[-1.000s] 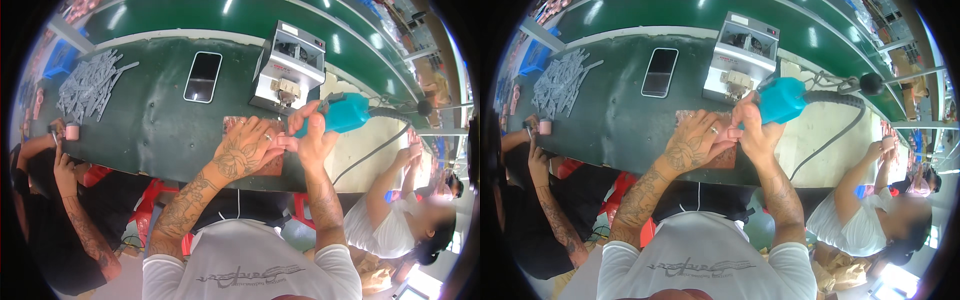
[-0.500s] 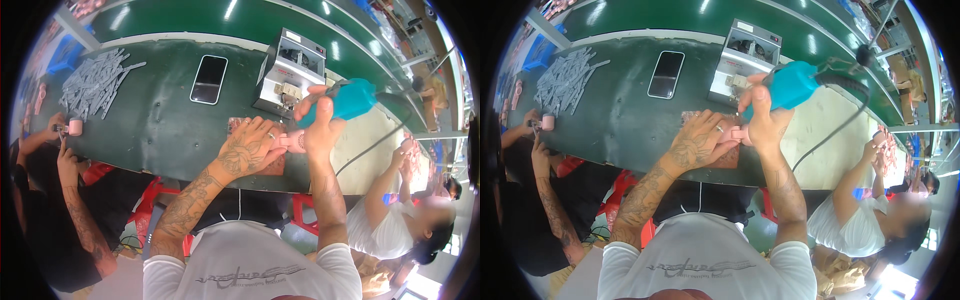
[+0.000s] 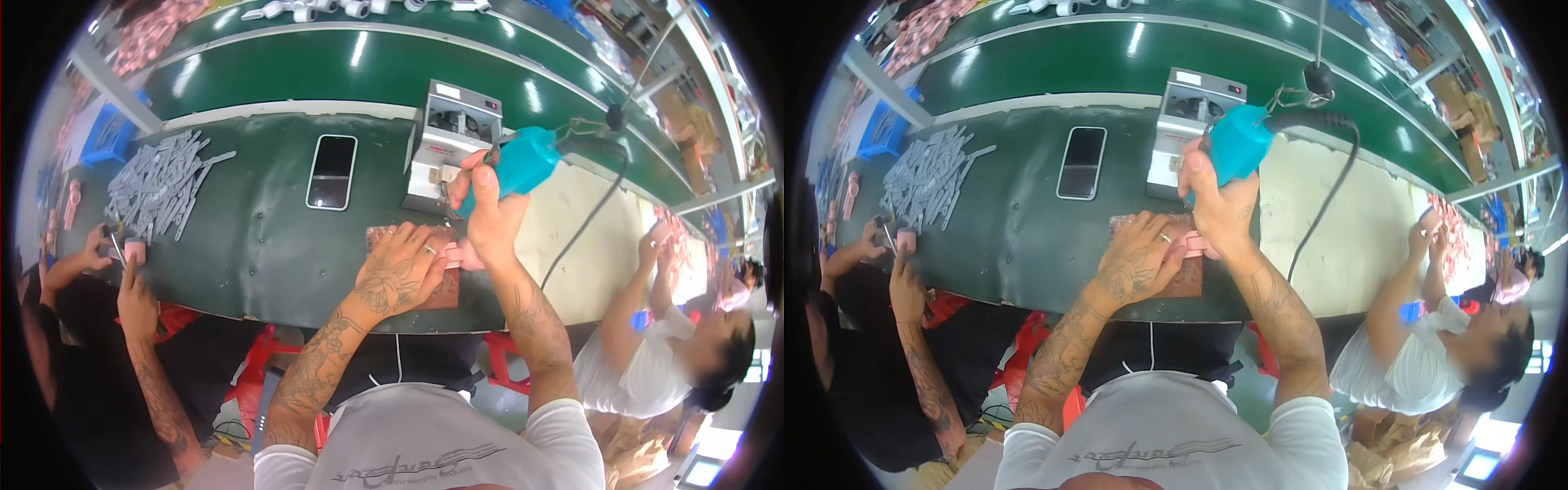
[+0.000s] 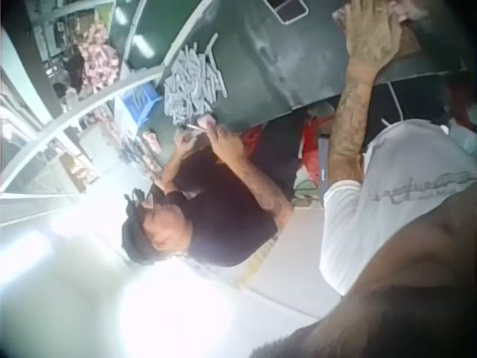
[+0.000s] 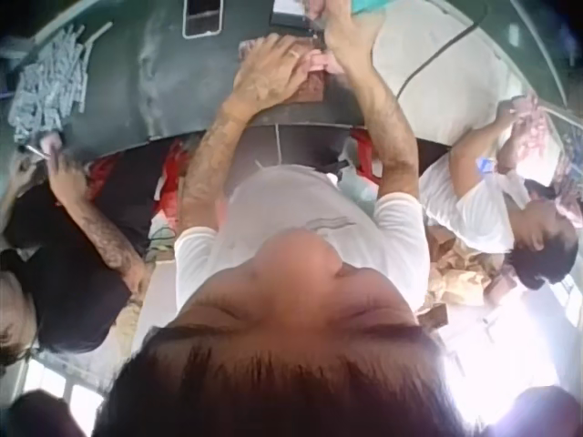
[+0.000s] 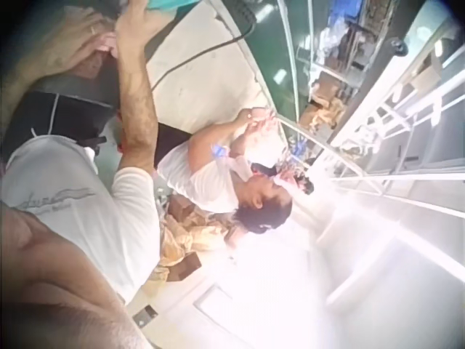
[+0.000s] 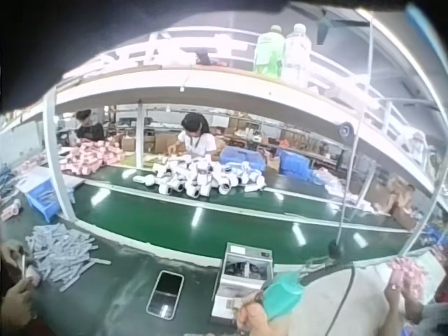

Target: Assembling and packaging handheld fans on a production line using a heat gun and various components.

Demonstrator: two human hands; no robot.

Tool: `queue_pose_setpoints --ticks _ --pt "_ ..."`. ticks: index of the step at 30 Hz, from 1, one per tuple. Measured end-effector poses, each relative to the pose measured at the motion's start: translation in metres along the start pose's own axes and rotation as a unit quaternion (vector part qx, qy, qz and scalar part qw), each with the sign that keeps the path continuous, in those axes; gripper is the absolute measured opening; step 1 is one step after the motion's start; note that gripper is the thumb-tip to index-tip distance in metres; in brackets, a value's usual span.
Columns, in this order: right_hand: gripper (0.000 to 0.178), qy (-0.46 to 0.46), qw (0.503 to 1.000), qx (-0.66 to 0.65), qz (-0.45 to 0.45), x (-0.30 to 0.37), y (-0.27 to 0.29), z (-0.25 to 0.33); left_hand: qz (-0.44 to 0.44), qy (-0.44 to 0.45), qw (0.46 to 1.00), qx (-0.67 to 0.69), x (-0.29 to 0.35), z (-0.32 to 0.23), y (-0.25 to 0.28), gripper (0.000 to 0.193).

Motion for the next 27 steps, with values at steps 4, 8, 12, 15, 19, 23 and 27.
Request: queue_pose_setpoints --ticks 4,8,12,15,19,23,27 --pt "0.044 0.008 0.999 -0.025 -0.024 0.034 0.010 0.022 -0.028 0.000 1.000 -0.007 -0.005 -0.002 0.003 0.039" --pt "0.052 0.012 0.999 -0.053 -0.005 0.054 0.018 0.018 -0.011 0.003 1.000 -0.004 -0.003 -0.005 0.003 0.035" --pt "0.052 0.018 0.999 -0.039 -0.001 0.057 0.017 0.015 -0.017 0.013 1.000 0.012 -0.003 -0.002 0.005 0.034" --pt "0.057 0.001 1.000 -0.024 0.001 0.062 0.015 0.015 -0.018 0.004 1.000 0.015 -0.001 -0.004 0.005 0.032" --pt "0.057 -0.011 1.000 -0.024 -0.002 0.069 0.014 0.005 -0.049 -0.018 0.998 0.023 -0.002 -0.007 0.004 0.026" --pt "0.053 0.009 0.999 -0.035 -0.006 0.070 0.014 -0.001 -0.038 -0.020 0.999 0.023 -0.008 -0.009 0.005 0.028" --pt "0.049 0.034 0.996 -0.076 0.035 0.064 0.008 0.001 -0.007 0.008 1.000 0.007 -0.007 -0.012 0.015 0.032"
Point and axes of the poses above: each hand's wrist, its own x-axis away from the middle knuckle, its own y-axis out of the back of the hand, z = x × y, the point moved 3 cm from there along -x, towards the middle knuckle, and after that the axes turned 15 degrees about z, right-handed, at the moved point
